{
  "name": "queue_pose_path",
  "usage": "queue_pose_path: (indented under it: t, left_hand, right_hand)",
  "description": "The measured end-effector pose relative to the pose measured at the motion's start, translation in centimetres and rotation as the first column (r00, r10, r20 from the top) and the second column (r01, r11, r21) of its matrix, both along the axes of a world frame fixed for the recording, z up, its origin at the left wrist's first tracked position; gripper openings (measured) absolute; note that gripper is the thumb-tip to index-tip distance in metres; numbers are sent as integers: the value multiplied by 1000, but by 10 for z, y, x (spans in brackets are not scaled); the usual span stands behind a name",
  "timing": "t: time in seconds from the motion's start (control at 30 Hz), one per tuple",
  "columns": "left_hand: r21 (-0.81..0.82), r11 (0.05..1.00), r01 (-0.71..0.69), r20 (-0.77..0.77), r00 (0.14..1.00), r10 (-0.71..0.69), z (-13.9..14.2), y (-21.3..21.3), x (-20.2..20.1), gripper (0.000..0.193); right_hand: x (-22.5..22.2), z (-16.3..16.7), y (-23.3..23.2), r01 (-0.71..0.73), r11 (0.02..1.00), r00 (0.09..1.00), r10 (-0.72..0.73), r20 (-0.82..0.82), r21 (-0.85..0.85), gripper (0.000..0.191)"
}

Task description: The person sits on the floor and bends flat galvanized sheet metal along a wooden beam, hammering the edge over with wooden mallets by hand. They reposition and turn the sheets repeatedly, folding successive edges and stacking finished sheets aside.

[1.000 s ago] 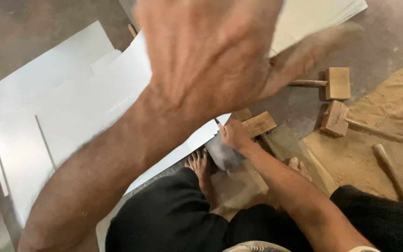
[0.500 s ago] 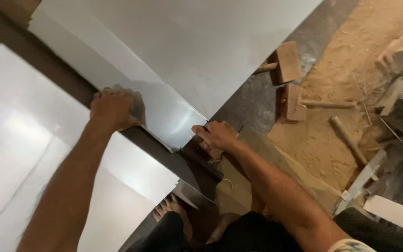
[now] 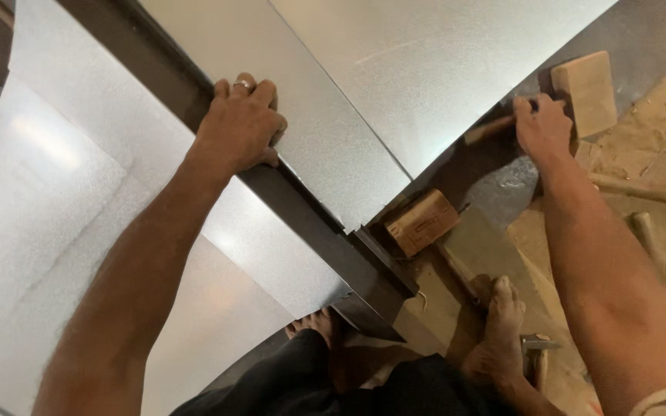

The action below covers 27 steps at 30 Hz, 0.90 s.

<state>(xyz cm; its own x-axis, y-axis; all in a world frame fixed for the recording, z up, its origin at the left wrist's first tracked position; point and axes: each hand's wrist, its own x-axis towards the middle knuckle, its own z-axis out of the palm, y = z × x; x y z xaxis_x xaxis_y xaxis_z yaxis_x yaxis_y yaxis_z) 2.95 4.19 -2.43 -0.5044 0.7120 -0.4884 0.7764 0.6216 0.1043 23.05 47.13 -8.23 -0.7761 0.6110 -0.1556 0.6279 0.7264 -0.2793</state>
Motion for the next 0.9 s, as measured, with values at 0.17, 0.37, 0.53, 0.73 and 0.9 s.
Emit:
queue_pose_path:
  t: [0.17,0.37,0.53,0.73,0.9]
  left_hand:
    - [37,999,33,-20,999,-32,-1,2,-2,35]
    - [194,979,60,-107,993,-39,-12,-13,-22,49]
    - [127,973,-195,157,972,174,-36,-25,-28,41]
    - [160,908,-386,311,893,325,-52,-24,-20,40]
    - [170,890,-422,340,873,349,-57,-25,-17,38]
  right_hand:
    - [72,28,-15,102,991,955,-123,-270,-92,43]
    - [150,61,-104,-57,998,967,52,-248,-15,45]
    - [177,82,-195,-137,970,973,170,158,-203,25]
    - [164,89,-250,-440,861,888,459,17,-255,21]
    - [131,102,-267,-341,902,935,355,4,-264,27]
